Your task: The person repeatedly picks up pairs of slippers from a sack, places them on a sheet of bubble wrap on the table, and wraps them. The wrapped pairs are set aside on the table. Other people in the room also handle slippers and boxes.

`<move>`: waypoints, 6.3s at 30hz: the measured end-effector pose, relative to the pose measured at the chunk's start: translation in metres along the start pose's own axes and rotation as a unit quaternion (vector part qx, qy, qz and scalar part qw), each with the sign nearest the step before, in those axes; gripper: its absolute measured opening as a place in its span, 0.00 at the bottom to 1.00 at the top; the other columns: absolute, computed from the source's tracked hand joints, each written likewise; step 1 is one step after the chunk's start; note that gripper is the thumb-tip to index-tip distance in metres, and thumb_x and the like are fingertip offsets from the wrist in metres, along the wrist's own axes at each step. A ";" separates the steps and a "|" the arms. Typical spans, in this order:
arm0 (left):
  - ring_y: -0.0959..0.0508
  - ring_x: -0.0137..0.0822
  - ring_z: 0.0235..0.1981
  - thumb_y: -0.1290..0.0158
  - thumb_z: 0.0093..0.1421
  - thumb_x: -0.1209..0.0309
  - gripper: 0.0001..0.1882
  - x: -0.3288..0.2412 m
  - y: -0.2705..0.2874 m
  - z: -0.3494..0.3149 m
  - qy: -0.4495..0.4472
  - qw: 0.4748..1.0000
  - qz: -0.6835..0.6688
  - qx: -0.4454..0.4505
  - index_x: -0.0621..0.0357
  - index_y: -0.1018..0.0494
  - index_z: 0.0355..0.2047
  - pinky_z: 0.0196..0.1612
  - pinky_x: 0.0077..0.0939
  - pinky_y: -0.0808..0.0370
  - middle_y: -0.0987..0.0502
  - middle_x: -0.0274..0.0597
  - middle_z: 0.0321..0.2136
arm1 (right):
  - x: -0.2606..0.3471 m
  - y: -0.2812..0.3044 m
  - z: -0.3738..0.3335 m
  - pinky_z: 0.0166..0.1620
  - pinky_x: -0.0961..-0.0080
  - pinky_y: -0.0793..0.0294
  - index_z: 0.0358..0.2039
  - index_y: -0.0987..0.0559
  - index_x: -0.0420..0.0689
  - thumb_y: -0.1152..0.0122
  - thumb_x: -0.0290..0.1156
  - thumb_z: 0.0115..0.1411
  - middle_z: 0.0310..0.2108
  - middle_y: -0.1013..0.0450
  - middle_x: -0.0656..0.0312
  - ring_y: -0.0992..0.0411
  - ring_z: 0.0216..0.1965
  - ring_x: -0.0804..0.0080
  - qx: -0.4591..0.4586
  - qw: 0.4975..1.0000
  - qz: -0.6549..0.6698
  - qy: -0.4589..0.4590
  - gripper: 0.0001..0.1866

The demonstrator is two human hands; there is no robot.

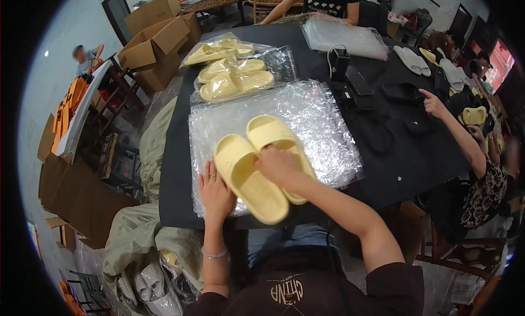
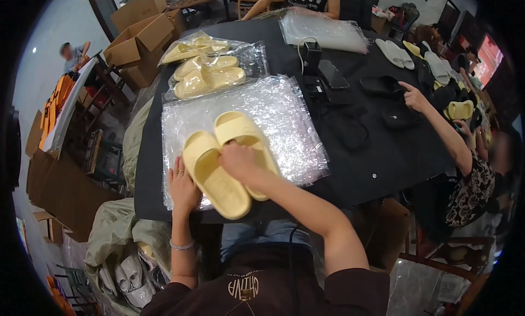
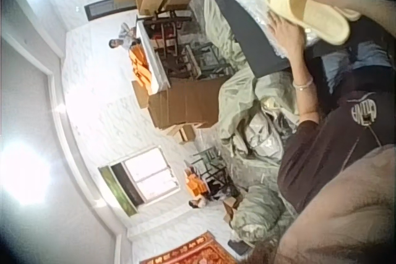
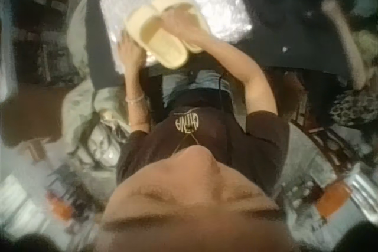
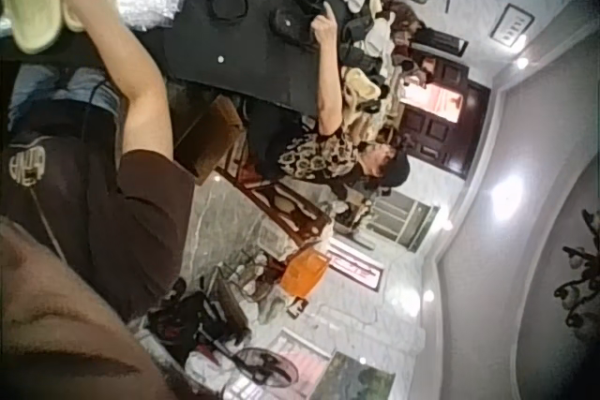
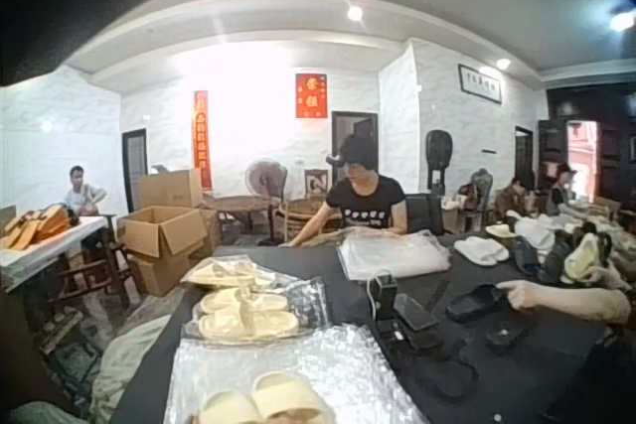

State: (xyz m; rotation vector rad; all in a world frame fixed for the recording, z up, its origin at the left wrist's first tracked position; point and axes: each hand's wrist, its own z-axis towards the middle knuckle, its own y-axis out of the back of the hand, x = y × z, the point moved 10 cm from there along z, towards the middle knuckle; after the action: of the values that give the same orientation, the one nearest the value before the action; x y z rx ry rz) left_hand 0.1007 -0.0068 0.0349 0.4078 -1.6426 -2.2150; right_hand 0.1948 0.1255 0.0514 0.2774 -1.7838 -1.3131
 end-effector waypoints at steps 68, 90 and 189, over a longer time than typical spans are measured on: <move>0.25 0.50 0.33 0.37 0.50 0.64 0.23 0.396 -0.061 -0.518 0.624 0.157 -0.420 -0.640 0.69 0.30 0.39 0.20 0.38 0.22 0.31 0.55 0.44 | 0.036 -0.040 0.083 0.60 0.62 0.44 0.54 0.30 0.51 0.54 0.42 0.63 0.58 0.37 0.59 0.39 0.57 0.59 -0.199 0.937 -0.140 0.251 0.21; 0.24 0.33 0.36 0.49 0.58 0.69 0.11 0.222 0.234 -0.322 0.320 0.510 -0.538 -0.590 0.65 0.28 0.36 0.32 0.28 0.23 0.25 0.43 0.36 | 0.011 -0.048 0.112 0.56 0.59 0.39 0.48 0.26 0.45 0.57 0.45 0.63 0.53 0.33 0.52 0.36 0.53 0.51 -0.135 0.960 0.094 0.228 0.21; 0.48 0.42 0.66 0.64 0.68 0.67 0.23 0.058 -0.011 0.023 0.075 0.949 -0.305 -0.020 0.61 0.41 0.61 0.65 0.34 0.53 0.44 0.48 0.63 | -0.514 0.326 -0.201 0.48 0.58 0.30 0.51 0.27 0.49 0.50 0.38 0.56 0.43 0.27 0.46 0.30 0.47 0.47 -0.394 0.841 -0.083 -0.361 0.21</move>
State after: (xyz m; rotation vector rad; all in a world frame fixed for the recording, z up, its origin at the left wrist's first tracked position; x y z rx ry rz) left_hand 0.0379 -0.0095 0.0302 1.1779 -1.5254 -2.5439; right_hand 0.7468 0.4495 0.0786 -0.6178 -1.6005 -2.3623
